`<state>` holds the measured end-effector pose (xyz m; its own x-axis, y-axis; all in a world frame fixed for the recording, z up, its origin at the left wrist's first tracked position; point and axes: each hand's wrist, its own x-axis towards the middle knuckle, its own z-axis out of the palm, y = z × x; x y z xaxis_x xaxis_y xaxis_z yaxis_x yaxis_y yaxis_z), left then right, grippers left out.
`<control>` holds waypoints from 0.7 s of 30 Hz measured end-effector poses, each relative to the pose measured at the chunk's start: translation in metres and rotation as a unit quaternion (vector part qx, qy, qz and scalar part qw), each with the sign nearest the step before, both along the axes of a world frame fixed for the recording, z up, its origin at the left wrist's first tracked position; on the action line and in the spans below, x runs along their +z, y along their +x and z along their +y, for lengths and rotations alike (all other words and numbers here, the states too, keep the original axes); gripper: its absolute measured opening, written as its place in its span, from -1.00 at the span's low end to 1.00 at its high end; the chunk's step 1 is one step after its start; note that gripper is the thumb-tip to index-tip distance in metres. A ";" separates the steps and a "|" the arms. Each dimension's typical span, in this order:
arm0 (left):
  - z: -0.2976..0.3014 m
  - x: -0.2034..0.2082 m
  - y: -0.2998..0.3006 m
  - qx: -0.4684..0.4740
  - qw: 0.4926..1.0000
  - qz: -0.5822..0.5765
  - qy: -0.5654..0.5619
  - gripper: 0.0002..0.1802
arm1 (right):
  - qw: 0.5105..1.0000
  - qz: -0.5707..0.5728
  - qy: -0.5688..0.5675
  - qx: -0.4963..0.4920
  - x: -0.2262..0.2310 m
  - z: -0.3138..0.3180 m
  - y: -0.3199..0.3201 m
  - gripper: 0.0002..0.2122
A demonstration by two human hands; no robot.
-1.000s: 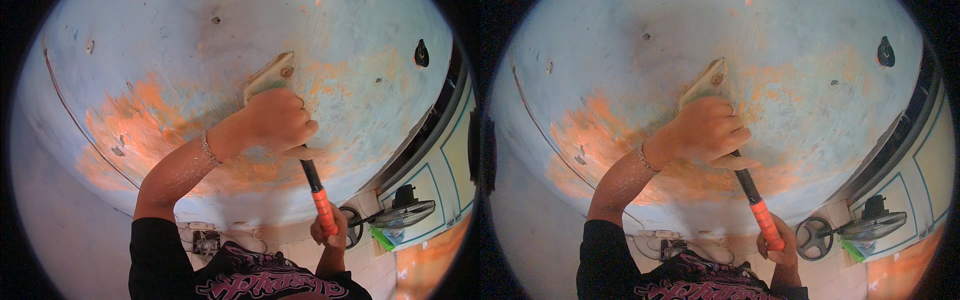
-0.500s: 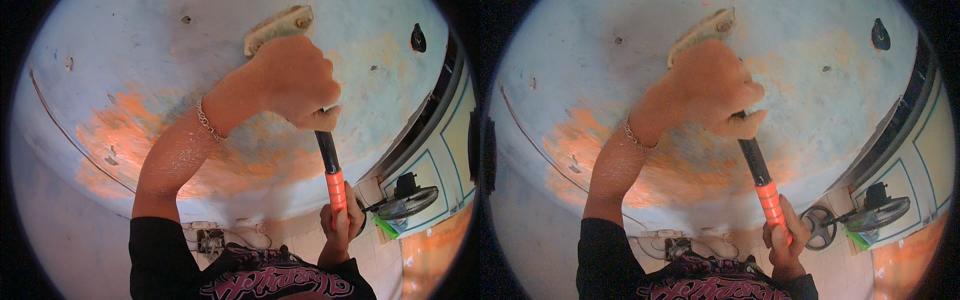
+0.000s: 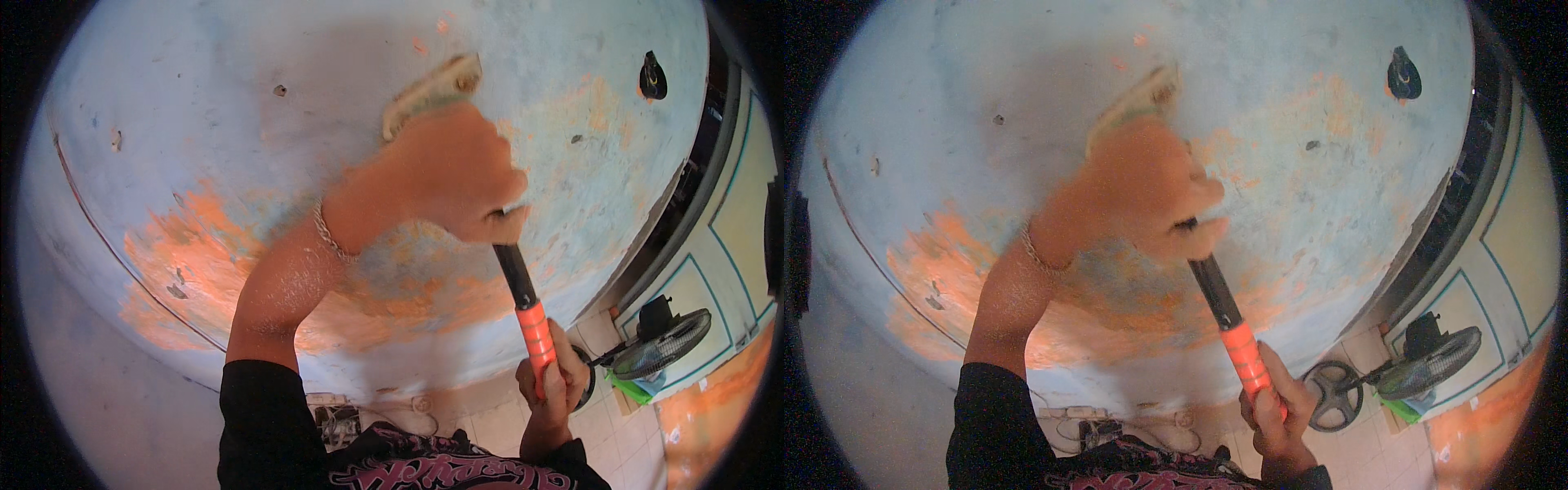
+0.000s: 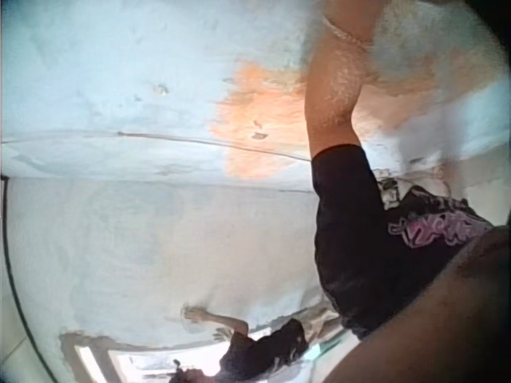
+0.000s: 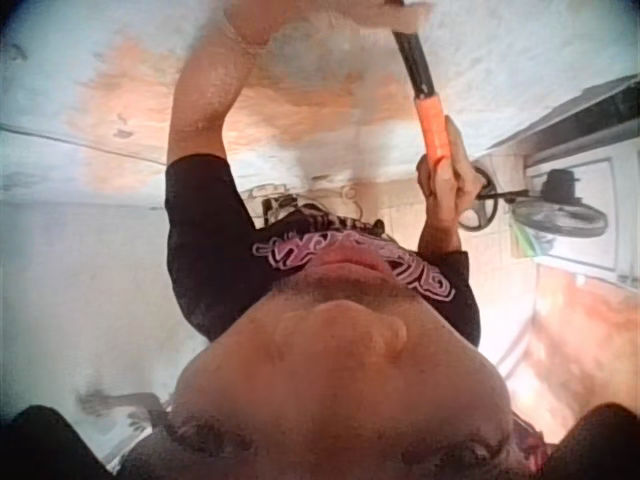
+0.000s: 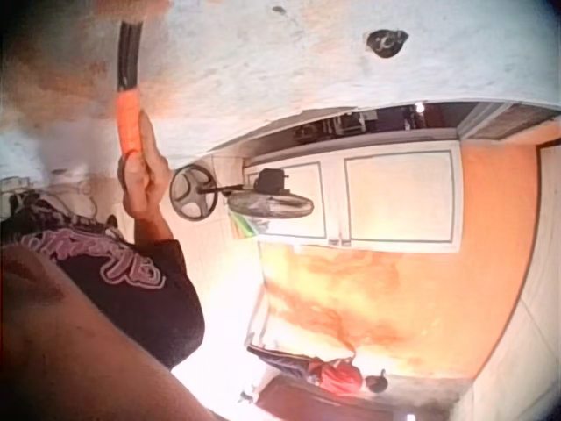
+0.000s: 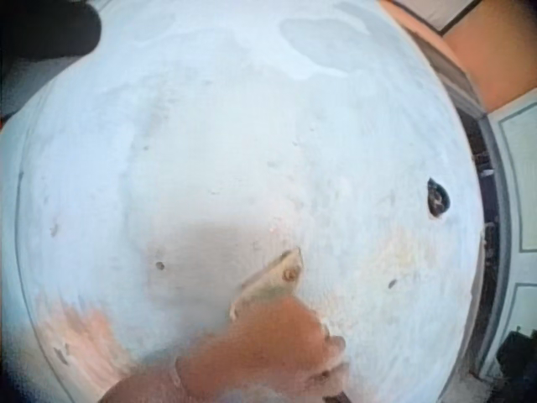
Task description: The person scrapes old paint from the ceiling using a hand scraper mounted on an extension pole.
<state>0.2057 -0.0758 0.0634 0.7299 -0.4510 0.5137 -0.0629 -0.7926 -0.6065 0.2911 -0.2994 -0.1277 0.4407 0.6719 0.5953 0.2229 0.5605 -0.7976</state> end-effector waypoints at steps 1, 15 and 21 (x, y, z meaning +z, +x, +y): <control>0.001 0.006 0.002 -0.004 1.000 0.004 -0.005 -0.62 | 1.000 0.004 -0.005 -0.004 0.004 0.006 0.002 -0.51; 0.003 0.032 -0.008 0.052 0.999 -0.012 0.003 -0.61 | 1.000 0.018 -0.001 0.011 0.027 0.026 -0.003 -0.48; 0.001 0.018 -0.005 0.030 0.999 -0.001 -0.015 -0.60 | 0.998 -0.040 -0.027 -0.031 0.014 0.009 -0.001 -0.47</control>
